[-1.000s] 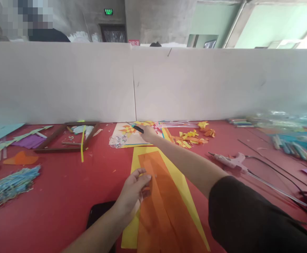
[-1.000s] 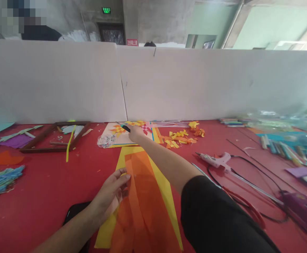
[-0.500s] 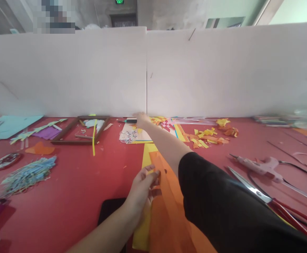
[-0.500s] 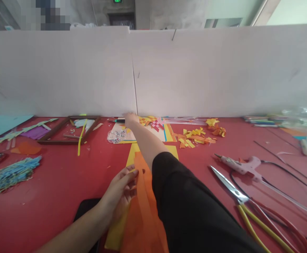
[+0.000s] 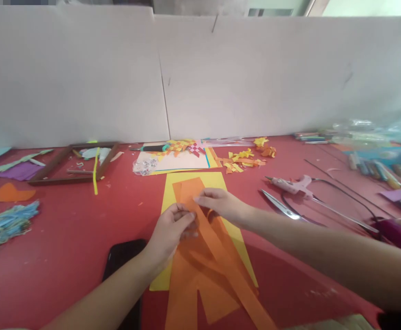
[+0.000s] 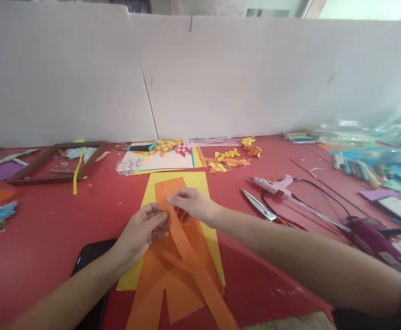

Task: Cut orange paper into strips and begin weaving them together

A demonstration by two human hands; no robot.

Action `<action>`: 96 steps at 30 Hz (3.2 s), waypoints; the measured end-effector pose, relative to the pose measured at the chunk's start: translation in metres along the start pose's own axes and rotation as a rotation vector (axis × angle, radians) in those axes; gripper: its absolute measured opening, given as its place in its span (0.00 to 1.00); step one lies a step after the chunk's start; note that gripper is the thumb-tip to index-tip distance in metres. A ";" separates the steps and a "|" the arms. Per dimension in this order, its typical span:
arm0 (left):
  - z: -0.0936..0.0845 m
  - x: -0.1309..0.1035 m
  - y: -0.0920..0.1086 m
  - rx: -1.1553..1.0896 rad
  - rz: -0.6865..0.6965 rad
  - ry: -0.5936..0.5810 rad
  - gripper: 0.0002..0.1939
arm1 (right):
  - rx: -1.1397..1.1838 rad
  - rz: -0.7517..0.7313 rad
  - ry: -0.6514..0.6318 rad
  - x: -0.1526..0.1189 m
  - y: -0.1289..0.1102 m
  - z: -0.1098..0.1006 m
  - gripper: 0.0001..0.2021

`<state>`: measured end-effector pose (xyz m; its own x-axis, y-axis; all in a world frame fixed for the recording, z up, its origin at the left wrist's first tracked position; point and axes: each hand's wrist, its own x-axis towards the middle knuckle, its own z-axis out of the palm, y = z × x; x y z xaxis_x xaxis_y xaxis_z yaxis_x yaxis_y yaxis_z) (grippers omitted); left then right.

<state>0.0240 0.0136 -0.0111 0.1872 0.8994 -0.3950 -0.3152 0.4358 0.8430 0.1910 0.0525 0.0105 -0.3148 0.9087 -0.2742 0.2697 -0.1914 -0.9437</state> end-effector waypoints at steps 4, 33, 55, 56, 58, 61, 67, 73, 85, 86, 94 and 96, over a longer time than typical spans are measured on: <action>0.002 -0.009 -0.002 0.268 -0.054 -0.224 0.21 | 0.374 -0.069 0.055 -0.042 0.031 -0.003 0.18; 0.007 -0.014 -0.002 0.508 0.065 -0.252 0.10 | 0.296 -0.140 0.042 -0.038 0.039 0.007 0.12; 0.003 -0.013 0.002 0.554 0.124 -0.263 0.13 | 0.261 -0.138 0.072 -0.036 0.037 0.011 0.10; 0.003 -0.013 0.002 0.583 0.127 -0.254 0.13 | 0.261 -0.133 0.075 -0.036 0.037 0.011 0.10; 0.002 -0.013 0.002 0.617 0.132 -0.242 0.13 | 0.262 -0.125 0.082 -0.035 0.037 0.011 0.09; 0.003 -0.013 0.003 0.588 0.136 -0.231 0.13 | 0.280 -0.123 0.081 -0.034 0.037 0.011 0.09; 0.005 -0.014 0.006 0.513 0.200 -0.211 0.11 | 0.294 -0.124 0.053 -0.034 0.035 0.011 0.09; 0.004 -0.011 0.008 0.418 0.314 -0.115 0.11 | 0.270 -0.089 0.049 -0.035 0.031 0.011 0.08; -0.010 0.005 0.013 -0.043 0.382 0.240 0.12 | 0.238 -0.010 0.040 -0.037 0.032 0.007 0.06; -0.010 0.005 0.014 -0.063 0.383 0.249 0.13 | 0.229 -0.006 0.042 -0.037 0.032 0.007 0.06; -0.009 0.008 0.014 0.028 0.265 0.156 0.24 | 0.322 -0.028 0.061 -0.039 0.034 0.007 0.10; -0.010 0.008 0.012 0.031 0.227 0.137 0.24 | 0.426 -0.033 0.025 -0.039 0.035 0.007 0.11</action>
<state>0.0128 0.0266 -0.0075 -0.0131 0.9711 -0.2385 -0.3062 0.2231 0.9255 0.2064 0.0078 -0.0136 -0.2938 0.9246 -0.2425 -0.1416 -0.2930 -0.9456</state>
